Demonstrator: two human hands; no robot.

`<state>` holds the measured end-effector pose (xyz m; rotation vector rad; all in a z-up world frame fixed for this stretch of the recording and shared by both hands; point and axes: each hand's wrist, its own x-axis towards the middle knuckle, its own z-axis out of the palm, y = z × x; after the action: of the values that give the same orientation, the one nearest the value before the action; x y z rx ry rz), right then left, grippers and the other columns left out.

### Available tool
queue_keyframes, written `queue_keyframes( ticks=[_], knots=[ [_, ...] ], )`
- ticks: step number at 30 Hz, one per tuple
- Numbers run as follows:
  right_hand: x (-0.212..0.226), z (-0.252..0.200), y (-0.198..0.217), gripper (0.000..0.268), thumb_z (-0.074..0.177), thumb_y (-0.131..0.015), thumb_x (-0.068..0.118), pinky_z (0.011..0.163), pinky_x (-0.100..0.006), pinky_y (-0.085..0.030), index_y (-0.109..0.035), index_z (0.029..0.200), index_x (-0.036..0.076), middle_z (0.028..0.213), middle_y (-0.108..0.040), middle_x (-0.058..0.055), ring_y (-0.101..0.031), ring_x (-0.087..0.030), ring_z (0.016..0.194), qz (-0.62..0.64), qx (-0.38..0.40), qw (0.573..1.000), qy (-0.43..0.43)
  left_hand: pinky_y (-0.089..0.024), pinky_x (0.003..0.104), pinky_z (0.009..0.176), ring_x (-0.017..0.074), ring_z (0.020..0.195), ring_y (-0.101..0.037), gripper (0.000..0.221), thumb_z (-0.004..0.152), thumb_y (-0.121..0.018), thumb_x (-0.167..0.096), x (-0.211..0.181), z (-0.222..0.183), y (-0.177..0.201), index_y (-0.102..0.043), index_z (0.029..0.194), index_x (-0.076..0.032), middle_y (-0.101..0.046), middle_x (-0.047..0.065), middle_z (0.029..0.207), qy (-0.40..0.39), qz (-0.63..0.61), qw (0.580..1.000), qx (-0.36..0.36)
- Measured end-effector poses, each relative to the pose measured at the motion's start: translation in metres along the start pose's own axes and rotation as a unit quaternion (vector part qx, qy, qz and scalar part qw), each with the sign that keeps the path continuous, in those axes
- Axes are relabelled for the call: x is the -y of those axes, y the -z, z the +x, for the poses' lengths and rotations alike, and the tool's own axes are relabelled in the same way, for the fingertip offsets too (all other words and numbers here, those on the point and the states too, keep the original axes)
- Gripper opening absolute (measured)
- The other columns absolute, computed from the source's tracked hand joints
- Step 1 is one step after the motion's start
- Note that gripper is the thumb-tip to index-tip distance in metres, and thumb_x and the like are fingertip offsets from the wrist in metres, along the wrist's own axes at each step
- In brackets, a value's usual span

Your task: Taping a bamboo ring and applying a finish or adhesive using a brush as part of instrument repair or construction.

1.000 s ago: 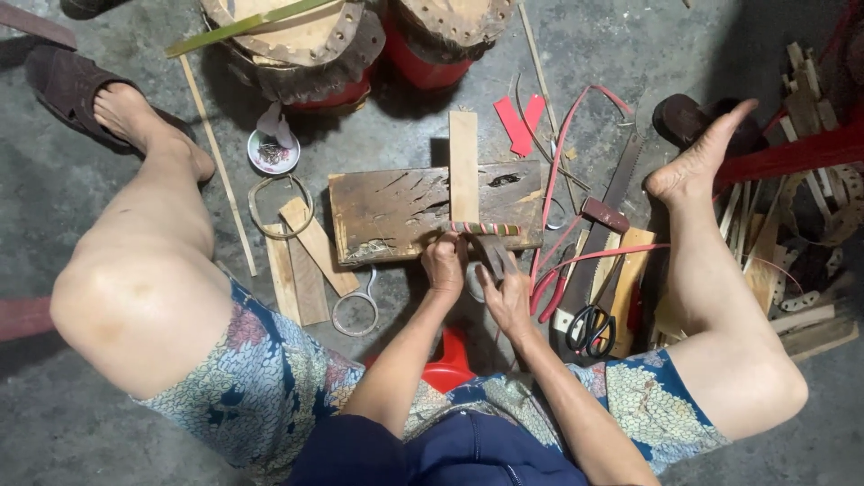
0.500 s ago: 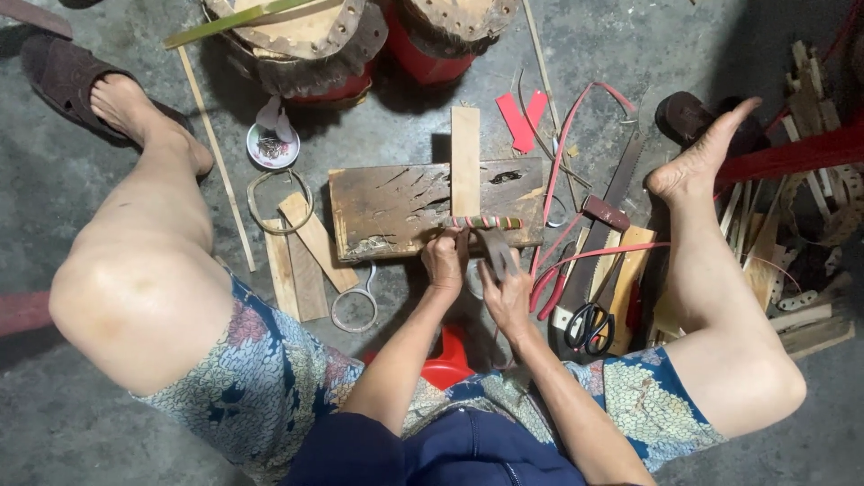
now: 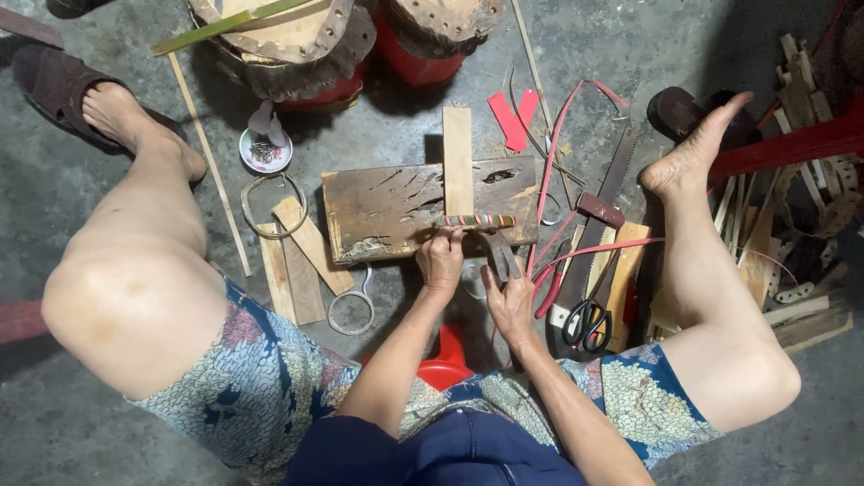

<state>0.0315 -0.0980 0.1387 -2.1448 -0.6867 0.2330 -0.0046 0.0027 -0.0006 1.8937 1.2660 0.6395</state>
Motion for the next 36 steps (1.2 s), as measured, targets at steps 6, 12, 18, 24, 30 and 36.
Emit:
queue_keyframes(
  ticks=[6,12,18,24,30,36],
  knots=[
    [0.01,0.007,-0.008,0.018,0.095,-0.073,0.021,0.068,-0.044,-0.056,-0.062,0.104,0.009,0.081,-0.071,-0.019,-0.072,-0.039,0.078,-0.006,0.004,1.0,0.022,-0.059,0.053,0.07,0.0351,0.077,-0.073,0.018,0.092,-0.067,-0.031,0.002,0.003,-0.002,-0.071,0.078,-0.02,-0.073,0.007,0.07,0.03,-0.004,0.999,0.02],
    [-0.071,-0.001,-0.026,0.025,0.095,-0.069,0.024,0.063,-0.059,-0.05,-0.067,0.11,0.005,0.081,-0.07,-0.026,-0.067,-0.051,0.08,-0.019,0.055,0.998,0.0,-0.059,0.051,0.066,0.0331,0.075,-0.074,0.014,0.089,-0.072,-0.028,0.005,0.001,-0.006,-0.072,0.076,-0.02,-0.072,0.008,0.068,0.018,0.009,1.0,0.002],
    [0.028,0.024,-0.008,0.031,0.096,-0.064,0.028,0.065,-0.058,-0.05,-0.065,0.115,0.004,0.077,-0.068,-0.028,-0.068,-0.051,0.078,-0.028,0.087,0.996,-0.008,-0.058,0.054,0.068,0.0361,0.077,-0.073,0.021,0.089,-0.07,-0.031,0.004,0.004,-0.003,-0.071,0.074,-0.017,-0.073,0.007,0.068,0.037,-0.015,0.999,0.025],
    [0.04,0.019,0.001,0.017,0.097,-0.066,0.017,0.07,-0.045,-0.056,-0.065,0.11,0.006,0.085,-0.065,-0.023,-0.07,-0.047,0.083,-0.001,0.022,0.999,0.04,-0.06,0.051,0.067,0.0328,0.077,-0.074,0.014,0.09,-0.073,-0.033,0.009,0.002,-0.005,-0.073,0.082,-0.022,-0.073,0.008,0.07,0.011,-0.003,1.0,0.02],
    [-0.027,0.015,-0.015,0.024,0.095,-0.067,0.025,0.065,-0.058,-0.05,-0.067,0.112,0.009,0.08,-0.069,-0.021,-0.07,-0.045,0.081,-0.025,0.065,0.997,0.011,-0.059,0.054,0.065,0.037,0.074,-0.073,0.011,0.089,-0.074,-0.025,0.011,-0.001,-0.008,-0.074,0.081,-0.017,-0.072,0.011,0.068,0.015,-0.012,1.0,0.015],
    [-0.007,0.018,-0.013,0.021,0.097,-0.066,0.017,0.07,-0.058,-0.054,-0.067,0.111,0.001,0.09,-0.068,-0.027,-0.067,-0.052,0.087,-0.048,0.079,0.993,0.074,-0.059,0.055,0.074,0.0369,0.085,-0.073,0.013,0.09,-0.072,-0.033,-0.001,0.005,0.009,-0.074,0.085,-0.021,-0.076,0.007,0.077,0.064,-0.038,0.995,0.062]
  ],
)
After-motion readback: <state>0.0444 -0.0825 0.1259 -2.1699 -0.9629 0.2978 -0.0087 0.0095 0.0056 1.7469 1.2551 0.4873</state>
